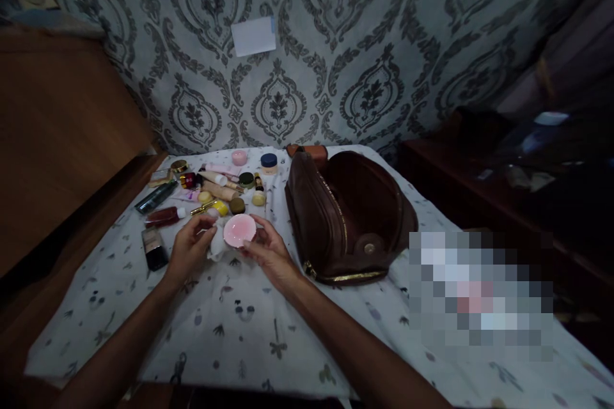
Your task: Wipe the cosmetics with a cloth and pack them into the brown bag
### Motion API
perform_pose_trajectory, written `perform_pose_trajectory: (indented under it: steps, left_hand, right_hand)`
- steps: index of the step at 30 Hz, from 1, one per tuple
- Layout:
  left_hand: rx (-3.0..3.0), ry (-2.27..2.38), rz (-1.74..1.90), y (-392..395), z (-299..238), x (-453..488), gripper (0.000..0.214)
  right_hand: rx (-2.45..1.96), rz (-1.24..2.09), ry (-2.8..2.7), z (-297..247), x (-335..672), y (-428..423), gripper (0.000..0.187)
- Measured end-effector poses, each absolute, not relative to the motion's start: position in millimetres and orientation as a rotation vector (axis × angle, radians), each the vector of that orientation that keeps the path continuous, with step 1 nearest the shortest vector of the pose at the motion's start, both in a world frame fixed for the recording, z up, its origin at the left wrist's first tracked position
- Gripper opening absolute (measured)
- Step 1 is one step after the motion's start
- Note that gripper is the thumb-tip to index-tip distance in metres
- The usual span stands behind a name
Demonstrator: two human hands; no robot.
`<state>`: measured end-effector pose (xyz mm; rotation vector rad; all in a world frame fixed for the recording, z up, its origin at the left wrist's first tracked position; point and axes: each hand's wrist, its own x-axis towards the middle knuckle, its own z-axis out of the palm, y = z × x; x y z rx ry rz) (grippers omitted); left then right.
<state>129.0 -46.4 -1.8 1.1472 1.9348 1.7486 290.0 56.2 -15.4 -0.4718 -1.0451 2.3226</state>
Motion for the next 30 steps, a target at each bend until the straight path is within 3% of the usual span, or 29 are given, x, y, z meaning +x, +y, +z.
perform_pose_trajectory:
  steps: [8, 20, 30]
  left_hand:
    - [0.884, 1.690, 1.839, -36.9, -8.9, 132.7, 0.033]
    - [0.658, 1.353, 1.820, -34.8, -10.1, 149.1, 0.037]
    - [0.989, 1.716, 1.891, -36.1, -16.1, 139.0, 0.028]
  right_hand:
    - [-0.463, 2.312, -1.037, -13.3, 290.2, 55.0, 0.056]
    - [-0.436, 2.300, -0.981, -13.7, 289.5, 56.8, 0.052]
    - [-0.439, 2.051, -1.298, -22.0, 285.1, 56.9, 0.070]
